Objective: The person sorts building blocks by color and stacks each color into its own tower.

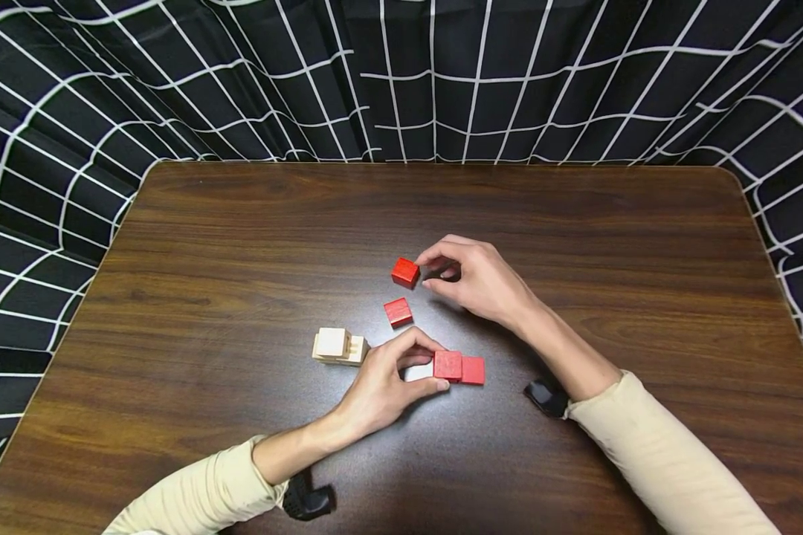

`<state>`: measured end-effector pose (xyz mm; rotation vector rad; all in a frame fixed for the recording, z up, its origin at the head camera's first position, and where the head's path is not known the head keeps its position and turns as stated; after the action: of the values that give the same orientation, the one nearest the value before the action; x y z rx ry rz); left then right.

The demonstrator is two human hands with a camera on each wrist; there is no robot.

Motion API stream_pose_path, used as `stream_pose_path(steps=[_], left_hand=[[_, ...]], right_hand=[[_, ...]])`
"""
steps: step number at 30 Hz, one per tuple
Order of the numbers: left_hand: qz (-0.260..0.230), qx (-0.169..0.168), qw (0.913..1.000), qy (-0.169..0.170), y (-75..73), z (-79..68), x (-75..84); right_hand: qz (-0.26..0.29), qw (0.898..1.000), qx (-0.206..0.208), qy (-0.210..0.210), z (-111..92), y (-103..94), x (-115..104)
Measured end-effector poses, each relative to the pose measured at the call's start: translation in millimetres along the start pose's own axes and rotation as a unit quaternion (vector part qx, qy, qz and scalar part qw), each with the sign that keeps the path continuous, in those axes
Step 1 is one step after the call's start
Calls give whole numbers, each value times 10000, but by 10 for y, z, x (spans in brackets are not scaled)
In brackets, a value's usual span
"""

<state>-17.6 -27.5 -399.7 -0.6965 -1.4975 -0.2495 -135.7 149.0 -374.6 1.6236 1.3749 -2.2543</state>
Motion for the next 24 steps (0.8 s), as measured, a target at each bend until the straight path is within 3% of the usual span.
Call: stream_pose_path(steps=[10,24], left_hand=[[56,10,10000,70,-2,-2,-2],[44,-38,10000,47,-16,4,-15]], right_hand=[[-324,9992,-72,229,102,34,-21],[-367,9974,-320,539,244,142,-4]])
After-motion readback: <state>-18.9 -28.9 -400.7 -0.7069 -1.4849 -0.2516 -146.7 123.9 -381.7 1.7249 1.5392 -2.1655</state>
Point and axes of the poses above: each hand's wrist, its own z-axis towards the middle knuckle, its own y-axis out of the palm, x = y × z, the point moved 1 cm from there along z, towards the middle knuckle, and after that the axes turned 12 degrees about -x, right-handed, at the moved point
